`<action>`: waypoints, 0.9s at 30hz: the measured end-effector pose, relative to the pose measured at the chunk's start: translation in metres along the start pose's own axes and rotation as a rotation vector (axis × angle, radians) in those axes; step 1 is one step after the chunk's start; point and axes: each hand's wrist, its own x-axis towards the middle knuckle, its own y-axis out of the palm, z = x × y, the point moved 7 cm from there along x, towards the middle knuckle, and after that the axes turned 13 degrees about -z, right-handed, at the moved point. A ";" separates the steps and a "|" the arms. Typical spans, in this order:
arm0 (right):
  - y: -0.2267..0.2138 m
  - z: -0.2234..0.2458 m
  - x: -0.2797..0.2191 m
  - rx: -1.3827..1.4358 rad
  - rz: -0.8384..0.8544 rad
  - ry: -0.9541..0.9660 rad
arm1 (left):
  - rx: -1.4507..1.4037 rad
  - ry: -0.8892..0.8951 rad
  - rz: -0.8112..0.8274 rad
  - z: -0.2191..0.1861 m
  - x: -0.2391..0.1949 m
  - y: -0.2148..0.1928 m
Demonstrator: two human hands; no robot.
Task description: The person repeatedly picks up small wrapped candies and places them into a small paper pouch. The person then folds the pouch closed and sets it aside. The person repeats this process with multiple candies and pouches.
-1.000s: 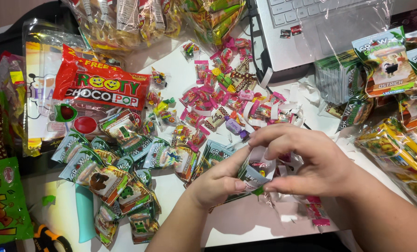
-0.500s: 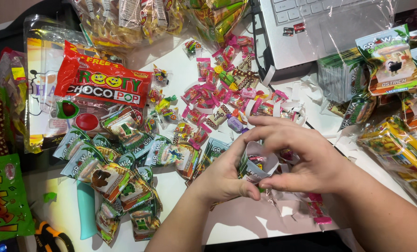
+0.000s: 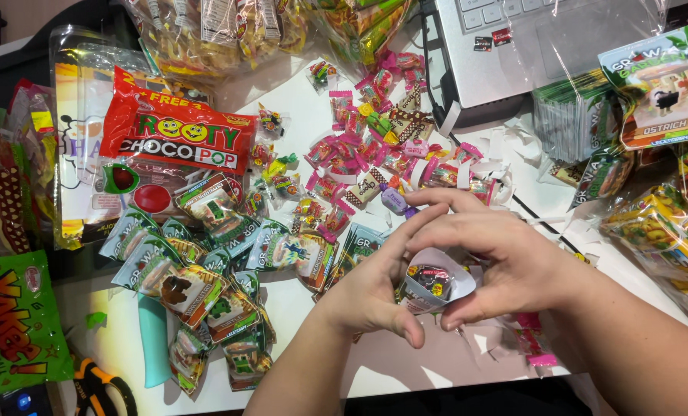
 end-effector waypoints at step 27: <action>-0.012 -0.053 -0.010 -0.108 -0.224 0.414 | 0.879 0.616 -0.406 -0.046 0.002 -0.039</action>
